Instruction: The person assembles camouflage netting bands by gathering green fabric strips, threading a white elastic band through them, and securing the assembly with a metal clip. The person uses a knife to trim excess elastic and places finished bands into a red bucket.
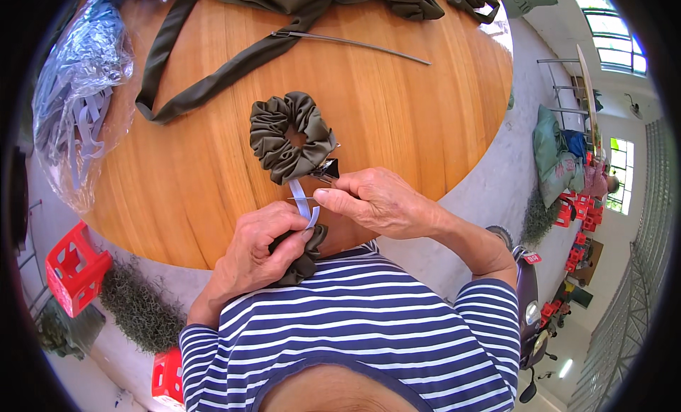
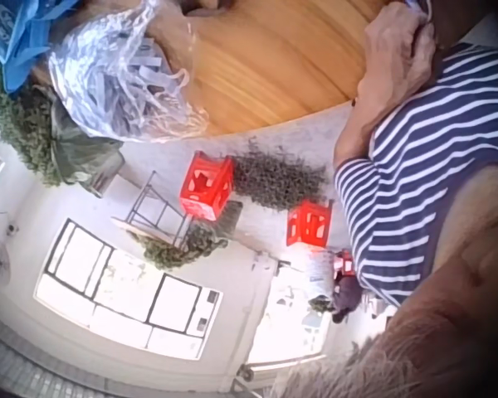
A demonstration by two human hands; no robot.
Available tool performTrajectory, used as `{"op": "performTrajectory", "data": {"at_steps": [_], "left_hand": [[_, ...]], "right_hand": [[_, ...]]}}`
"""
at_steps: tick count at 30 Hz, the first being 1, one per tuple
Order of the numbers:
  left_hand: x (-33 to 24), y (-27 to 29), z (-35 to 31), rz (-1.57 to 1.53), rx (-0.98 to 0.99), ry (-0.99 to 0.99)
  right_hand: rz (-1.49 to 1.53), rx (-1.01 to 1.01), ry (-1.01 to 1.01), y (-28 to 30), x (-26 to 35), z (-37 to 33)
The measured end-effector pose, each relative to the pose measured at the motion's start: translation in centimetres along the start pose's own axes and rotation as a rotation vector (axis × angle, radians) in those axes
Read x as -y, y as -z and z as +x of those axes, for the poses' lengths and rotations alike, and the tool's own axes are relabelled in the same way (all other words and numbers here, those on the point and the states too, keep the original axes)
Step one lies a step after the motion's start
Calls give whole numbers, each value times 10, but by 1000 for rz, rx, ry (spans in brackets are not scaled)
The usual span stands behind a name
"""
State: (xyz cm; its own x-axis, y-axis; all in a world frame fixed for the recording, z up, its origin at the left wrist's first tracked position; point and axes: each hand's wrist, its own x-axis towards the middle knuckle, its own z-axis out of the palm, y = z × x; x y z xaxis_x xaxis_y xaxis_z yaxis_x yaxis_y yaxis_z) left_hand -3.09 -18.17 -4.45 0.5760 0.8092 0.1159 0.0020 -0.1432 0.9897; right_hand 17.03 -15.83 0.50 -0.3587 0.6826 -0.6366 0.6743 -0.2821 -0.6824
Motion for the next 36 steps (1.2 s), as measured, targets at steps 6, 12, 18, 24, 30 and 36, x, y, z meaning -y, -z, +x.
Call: {"op": "performTrajectory", "data": {"at_steps": [6, 12, 18, 24, 30, 36], "left_hand": [[0, 2, -1, 9, 20, 18], [1, 2, -1, 11, 22, 10], [0, 1, -2, 6, -55, -59], [-5, -3, -2, 51, -106, -118], [-9, -6, -4, 67, -161, -127], [-11, -3, -4, 74, -82, -94]], "right_hand": [[147, 8, -13, -1, -9, 4], [197, 35, -66, 5, -1, 4], [25, -408, 128, 27, 5, -10], [-691, -1058, 564, 23, -14, 28], [-40, -356, 565, -23, -1, -9], [130, -421, 621, -34, -5, -4]]}}
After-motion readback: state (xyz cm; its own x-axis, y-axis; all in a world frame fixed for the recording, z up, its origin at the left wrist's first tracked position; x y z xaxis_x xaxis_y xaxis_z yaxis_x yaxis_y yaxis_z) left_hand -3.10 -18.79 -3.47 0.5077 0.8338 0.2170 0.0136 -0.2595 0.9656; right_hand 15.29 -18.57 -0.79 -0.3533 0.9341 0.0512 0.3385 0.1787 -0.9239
